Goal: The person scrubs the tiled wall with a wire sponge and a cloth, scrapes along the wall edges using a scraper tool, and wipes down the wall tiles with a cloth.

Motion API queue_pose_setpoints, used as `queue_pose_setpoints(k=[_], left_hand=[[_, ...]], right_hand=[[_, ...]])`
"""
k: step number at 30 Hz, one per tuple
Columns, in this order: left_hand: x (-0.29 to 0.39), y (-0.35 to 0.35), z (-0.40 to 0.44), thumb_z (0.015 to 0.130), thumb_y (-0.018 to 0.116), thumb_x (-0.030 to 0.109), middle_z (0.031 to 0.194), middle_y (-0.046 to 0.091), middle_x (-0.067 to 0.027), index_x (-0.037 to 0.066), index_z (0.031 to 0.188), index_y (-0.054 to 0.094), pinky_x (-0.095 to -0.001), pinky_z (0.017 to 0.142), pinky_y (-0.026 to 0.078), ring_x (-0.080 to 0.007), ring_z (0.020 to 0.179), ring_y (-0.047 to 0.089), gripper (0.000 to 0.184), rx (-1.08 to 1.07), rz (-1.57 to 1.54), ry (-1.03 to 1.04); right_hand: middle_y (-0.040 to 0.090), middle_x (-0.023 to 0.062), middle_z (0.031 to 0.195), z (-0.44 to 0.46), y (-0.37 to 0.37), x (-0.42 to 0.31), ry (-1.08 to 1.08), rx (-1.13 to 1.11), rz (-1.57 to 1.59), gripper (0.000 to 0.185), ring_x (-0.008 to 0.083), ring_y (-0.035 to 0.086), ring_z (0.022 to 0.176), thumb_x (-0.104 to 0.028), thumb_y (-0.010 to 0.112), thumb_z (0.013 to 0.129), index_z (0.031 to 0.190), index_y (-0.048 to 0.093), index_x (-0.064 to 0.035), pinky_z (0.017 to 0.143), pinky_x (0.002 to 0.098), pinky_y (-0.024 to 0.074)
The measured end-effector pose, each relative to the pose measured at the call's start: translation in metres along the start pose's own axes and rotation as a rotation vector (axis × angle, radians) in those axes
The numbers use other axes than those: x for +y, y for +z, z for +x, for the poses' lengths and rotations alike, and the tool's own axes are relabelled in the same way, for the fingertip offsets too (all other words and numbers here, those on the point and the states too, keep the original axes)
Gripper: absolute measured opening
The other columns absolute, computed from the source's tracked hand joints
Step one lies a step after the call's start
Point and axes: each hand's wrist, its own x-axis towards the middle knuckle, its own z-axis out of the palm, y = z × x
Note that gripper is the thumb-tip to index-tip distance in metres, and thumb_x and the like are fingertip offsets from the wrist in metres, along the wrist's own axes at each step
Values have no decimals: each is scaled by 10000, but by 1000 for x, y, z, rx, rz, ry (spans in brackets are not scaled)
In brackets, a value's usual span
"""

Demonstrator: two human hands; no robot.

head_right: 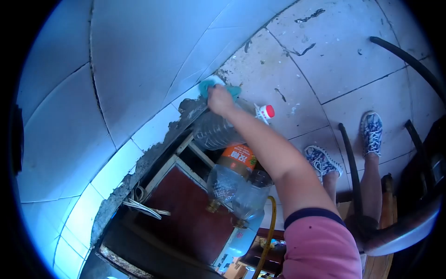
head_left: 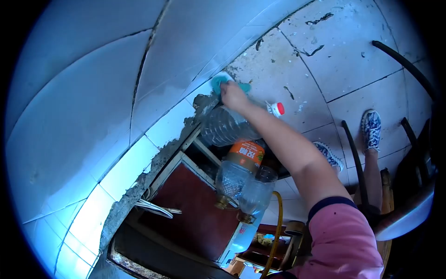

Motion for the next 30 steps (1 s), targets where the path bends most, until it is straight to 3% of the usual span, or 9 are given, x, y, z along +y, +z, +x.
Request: queue_pose_setpoints(k=[6, 10, 14, 17, 20, 22, 24, 28, 30], left_hand=[[4, -5, 1, 832, 611, 299, 1289, 342, -205, 27, 1296, 303, -487, 947, 343, -344, 1166, 390, 620, 22, 20, 34], [5, -11, -5, 830, 612, 301, 1276, 354, -207, 21, 1285, 324, -481, 938, 355, -341, 1155, 401, 607, 24, -27, 47], [1, -22, -17, 829, 613, 304, 1262, 367, -209, 15, 1274, 345, -475, 930, 366, -338, 1144, 412, 594, 46, -82, 65], [3, -31, -26, 827, 614, 306, 1252, 376, -210, 10, 1265, 361, -470, 923, 374, -336, 1136, 420, 585, 67, -126, 65], [22, -28, -23, 790, 634, 254, 1229, 391, -158, -24, 1206, 410, -397, 932, 372, -265, 1105, 427, 548, 105, -196, 40], [7, -23, -23, 778, 668, 143, 1260, 360, -155, -16, 1192, 441, -379, 960, 368, -268, 1104, 441, 498, 100, -444, 62], [6, -29, -20, 767, 668, 105, 1256, 361, -164, -11, 1189, 453, -396, 991, 334, -282, 1146, 419, 488, 113, -214, 196], [11, -27, -14, 723, 662, 59, 1239, 389, -172, 32, 1131, 531, -421, 1000, 314, -334, 1152, 409, 430, 155, -277, 214], [18, -32, -12, 692, 682, 69, 1196, 422, -178, 73, 1127, 561, -464, 981, 321, -365, 1124, 414, 452, 180, -311, 231]], right_hand=[[575, 225, 1139, 48, 20, 34, 241, -188, -267, 291, 327, 553, 1060, -138, 466, 789, 960, 648, 13, 907, 411, 447], [609, 197, 1022, -11, -44, 6, 88, -233, -338, 281, 360, 577, 972, -59, 562, 697, 962, 635, 1, 884, 416, 458], [596, 220, 994, -50, -84, -12, 154, 585, 43, 372, 347, 588, 944, -87, 665, 685, 1044, 614, -5, 874, 412, 445], [599, 208, 1003, -78, -130, -33, 409, 671, 300, 385, 325, 598, 932, -104, 677, 716, 1079, 602, 2, 873, 396, 440], [595, 192, 1037, -119, -197, -115, 581, 556, 545, 395, 280, 596, 947, -141, 682, 764, 1106, 583, 28, 883, 367, 436], [595, 169, 1042, -143, -223, -145, 353, 591, 477, 401, 250, 583, 955, -169, 692, 782, 1101, 571, 42, 870, 357, 442], [585, 120, 1073, -169, -253, -184, 625, 493, 860, 355, 202, 561, 972, -106, 614, 861, 1174, 508, 23, 871, 328, 440], [582, 104, 1089, -214, -328, -274, 319, 346, 863, 316, 187, 565, 971, -68, 570, 883, 1178, 494, 18, 865, 315, 444], [588, 90, 1053, -238, -365, -307, 465, 335, 979, 280, 170, 563, 952, -57, 575, 875, 1139, 511, 9, 849, 305, 446]])
